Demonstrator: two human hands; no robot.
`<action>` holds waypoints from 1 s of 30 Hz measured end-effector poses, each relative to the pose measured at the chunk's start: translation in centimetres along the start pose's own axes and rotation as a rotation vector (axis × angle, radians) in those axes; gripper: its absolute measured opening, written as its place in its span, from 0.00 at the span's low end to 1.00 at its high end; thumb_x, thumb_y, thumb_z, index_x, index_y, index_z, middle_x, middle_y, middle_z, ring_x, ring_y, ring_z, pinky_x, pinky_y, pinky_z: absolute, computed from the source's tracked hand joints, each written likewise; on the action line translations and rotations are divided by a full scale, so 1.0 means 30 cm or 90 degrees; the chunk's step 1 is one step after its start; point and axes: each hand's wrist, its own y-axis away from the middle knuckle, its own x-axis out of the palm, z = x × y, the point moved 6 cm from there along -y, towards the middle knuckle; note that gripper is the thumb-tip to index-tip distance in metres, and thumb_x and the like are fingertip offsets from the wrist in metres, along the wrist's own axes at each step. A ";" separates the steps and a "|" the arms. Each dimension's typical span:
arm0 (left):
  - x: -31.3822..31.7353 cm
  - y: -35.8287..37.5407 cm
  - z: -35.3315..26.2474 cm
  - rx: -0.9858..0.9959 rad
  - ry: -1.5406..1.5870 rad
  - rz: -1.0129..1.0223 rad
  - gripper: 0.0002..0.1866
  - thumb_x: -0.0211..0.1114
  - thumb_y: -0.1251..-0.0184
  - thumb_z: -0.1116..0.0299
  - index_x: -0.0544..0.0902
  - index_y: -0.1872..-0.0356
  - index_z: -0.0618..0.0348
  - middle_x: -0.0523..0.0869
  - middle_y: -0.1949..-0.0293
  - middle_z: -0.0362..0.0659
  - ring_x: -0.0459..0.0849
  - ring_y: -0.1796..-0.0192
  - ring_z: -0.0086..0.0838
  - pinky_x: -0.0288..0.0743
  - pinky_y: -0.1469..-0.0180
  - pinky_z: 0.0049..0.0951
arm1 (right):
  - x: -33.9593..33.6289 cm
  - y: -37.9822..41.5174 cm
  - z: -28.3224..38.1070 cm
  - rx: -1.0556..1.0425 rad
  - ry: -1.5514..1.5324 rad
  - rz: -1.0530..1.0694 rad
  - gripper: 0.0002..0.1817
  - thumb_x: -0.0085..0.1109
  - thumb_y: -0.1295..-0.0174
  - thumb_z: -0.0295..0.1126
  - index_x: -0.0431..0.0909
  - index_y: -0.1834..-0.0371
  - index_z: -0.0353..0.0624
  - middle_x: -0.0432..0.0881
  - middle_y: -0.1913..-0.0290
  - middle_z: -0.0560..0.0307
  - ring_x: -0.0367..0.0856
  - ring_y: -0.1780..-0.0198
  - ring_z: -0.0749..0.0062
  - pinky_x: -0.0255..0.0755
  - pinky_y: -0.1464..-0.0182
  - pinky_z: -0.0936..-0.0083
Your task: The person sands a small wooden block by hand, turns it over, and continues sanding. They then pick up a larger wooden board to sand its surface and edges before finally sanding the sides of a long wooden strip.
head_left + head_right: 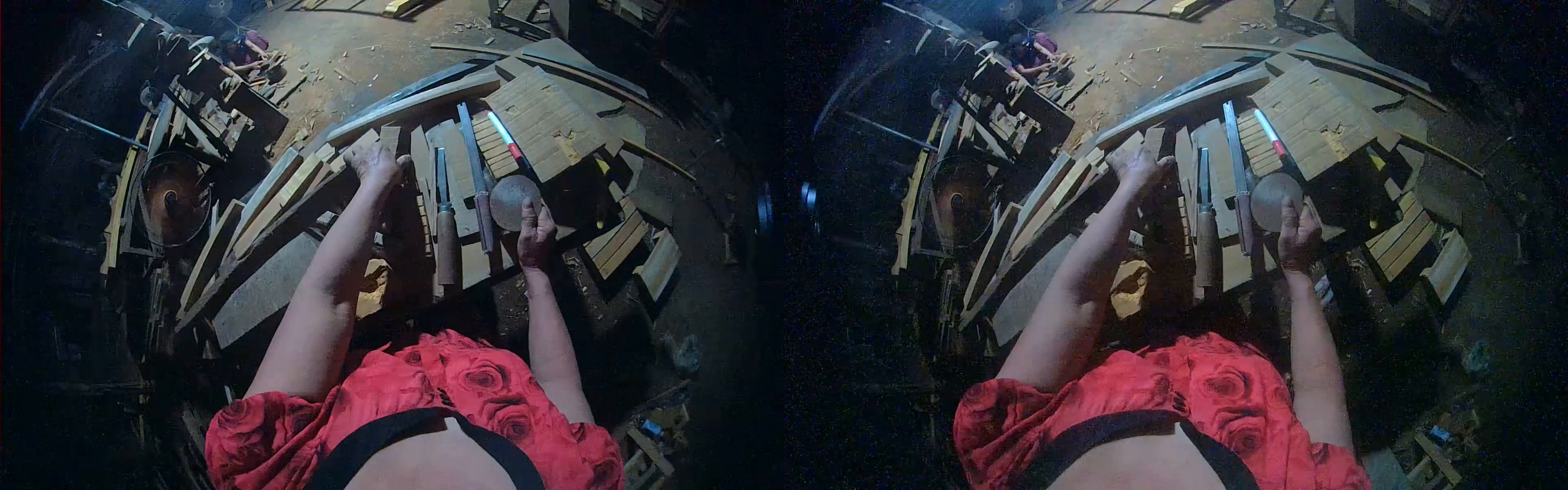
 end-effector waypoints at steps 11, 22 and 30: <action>-0.108 0.123 -0.028 0.064 0.233 -0.190 0.28 0.71 0.58 0.55 0.71 0.56 0.56 0.82 0.65 0.49 0.79 0.55 0.46 0.65 0.52 0.48 | -0.001 0.001 0.004 -0.021 -0.003 -0.037 0.28 0.47 0.35 0.51 0.76 0.63 0.29 0.78 0.65 0.33 0.76 0.62 0.39 0.68 0.60 0.57; -0.070 0.606 0.484 0.008 0.702 -0.226 0.28 0.74 0.61 0.61 0.74 0.56 0.59 0.83 0.68 0.47 0.83 0.65 0.31 0.77 0.62 0.30 | 0.024 -0.018 -0.105 -0.008 -0.016 0.000 0.28 0.49 0.35 0.51 0.76 0.54 0.30 0.81 0.62 0.40 0.79 0.59 0.57 0.70 0.55 0.66; 0.012 0.833 0.733 -0.107 0.542 -0.398 0.24 0.74 0.58 0.54 0.79 0.62 0.57 0.82 0.61 0.46 0.80 0.57 0.34 0.72 0.53 0.37 | 0.031 -0.090 0.106 0.083 -0.145 0.081 0.24 0.52 0.34 0.43 0.74 0.47 0.30 0.78 0.50 0.48 0.76 0.53 0.70 0.69 0.48 0.71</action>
